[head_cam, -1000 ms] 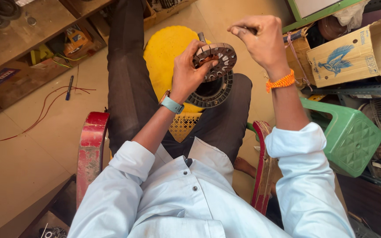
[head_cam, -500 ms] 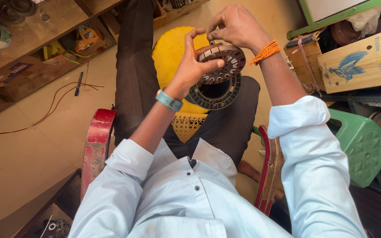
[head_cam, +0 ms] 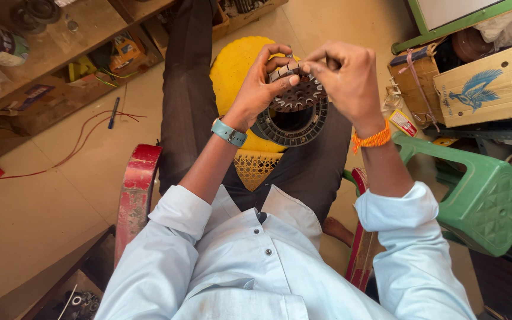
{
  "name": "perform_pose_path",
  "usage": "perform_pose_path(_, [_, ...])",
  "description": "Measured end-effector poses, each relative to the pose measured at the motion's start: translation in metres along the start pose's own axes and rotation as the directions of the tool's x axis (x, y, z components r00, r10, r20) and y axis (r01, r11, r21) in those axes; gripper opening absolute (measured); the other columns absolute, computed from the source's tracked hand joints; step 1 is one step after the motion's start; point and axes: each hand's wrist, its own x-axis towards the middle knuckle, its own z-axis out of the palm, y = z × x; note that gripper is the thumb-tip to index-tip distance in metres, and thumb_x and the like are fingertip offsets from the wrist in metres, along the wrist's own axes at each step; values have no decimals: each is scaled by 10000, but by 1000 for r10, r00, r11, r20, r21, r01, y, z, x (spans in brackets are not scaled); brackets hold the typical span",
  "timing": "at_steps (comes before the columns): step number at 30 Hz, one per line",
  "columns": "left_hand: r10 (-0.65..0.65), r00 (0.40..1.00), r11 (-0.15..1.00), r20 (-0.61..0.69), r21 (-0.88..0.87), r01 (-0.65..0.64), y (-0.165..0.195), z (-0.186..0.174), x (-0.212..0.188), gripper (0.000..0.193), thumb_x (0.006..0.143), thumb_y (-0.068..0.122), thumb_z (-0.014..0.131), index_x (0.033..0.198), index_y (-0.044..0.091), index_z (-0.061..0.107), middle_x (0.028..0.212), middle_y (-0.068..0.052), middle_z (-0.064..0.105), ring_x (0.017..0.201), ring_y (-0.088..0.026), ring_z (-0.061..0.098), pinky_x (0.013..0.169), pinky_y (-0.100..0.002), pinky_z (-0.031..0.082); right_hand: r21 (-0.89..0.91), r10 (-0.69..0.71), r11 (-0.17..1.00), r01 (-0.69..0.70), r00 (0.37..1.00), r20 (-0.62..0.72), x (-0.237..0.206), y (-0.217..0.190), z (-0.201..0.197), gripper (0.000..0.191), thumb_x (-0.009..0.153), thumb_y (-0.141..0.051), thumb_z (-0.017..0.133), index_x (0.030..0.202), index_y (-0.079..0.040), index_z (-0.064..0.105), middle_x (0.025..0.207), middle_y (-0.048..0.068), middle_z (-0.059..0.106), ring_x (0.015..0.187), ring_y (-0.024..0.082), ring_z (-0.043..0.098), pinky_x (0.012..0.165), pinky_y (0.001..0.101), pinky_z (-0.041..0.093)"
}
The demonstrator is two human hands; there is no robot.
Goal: The person holds a cylindrical electrical component and repeatedly inserts and removes a thin wire into its slots. The person rotates the component to access different slots while continuing the insertion and removal actions.
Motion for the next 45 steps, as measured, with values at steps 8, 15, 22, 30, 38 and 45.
perform_pose_path(8, [117, 988, 989, 96, 81, -125, -2, -4, -2, 345, 956, 197, 781, 1220, 85, 590, 1158, -6, 627, 1115, -110, 604, 968, -278, 533, 299, 174, 945, -130, 977, -124, -38, 18, 20, 63, 986, -24, 742, 964, 22, 706, 724, -36, 513, 646, 14, 401, 570, 217, 313])
perform_pose_path(15, [106, 993, 982, 59, 148, -113, -5, -6, -1, 365, 949, 215, 764, 1244, 61, 613, 1126, 3, 649, 1052, -107, 611, 909, -278, 535, 585, 218, 800, -134, 973, -75, -31, 31, 20, 80, 1021, -52, 680, 1014, 28, 672, 853, 0, 706, 719, 6, 600, 653, 172, 452])
perform_pose_path(22, [191, 980, 974, 52, 113, -196, -16, -9, -1, 400, 970, 196, 759, 1298, 19, 615, 1190, -26, 677, 1098, -107, 627, 980, -281, 534, 454, 276, 863, -219, 959, -63, -45, 10, 29, 102, 1020, -55, 694, 1056, 26, 744, 846, -32, 656, 717, -2, 524, 645, 179, 415])
perform_pose_path(30, [48, 999, 998, 0, 43, -48, -12, 3, -12, 371, 1014, 215, 692, 1312, 22, 584, 1159, -22, 662, 1084, -94, 614, 963, -266, 517, 455, 239, 879, -143, 957, -161, -69, 9, 54, 169, 1069, -109, 601, 1071, 13, 718, 932, -28, 690, 876, 19, 580, 807, 204, 481])
perform_pose_path(38, [299, 954, 818, -10, 517, -251, -20, -6, -36, 399, 1062, 228, 648, 1393, 19, 568, 1294, -86, 626, 1223, -173, 588, 1091, -325, 465, 575, 315, 787, -222, 947, -65, -90, 10, 52, 208, 1079, -142, 605, 1042, 32, 712, 824, -50, 572, 731, 25, 430, 654, 201, 323])
perform_pose_path(45, [189, 982, 964, 9, 187, -187, -22, -14, -31, 401, 1087, 236, 614, 1419, 23, 539, 1308, -53, 620, 1211, -141, 583, 1051, -298, 509, 547, 192, 827, -131, 980, -57, -88, 18, 35, 200, 1087, -140, 642, 1012, 33, 709, 852, -51, 626, 765, 19, 498, 681, 207, 387])
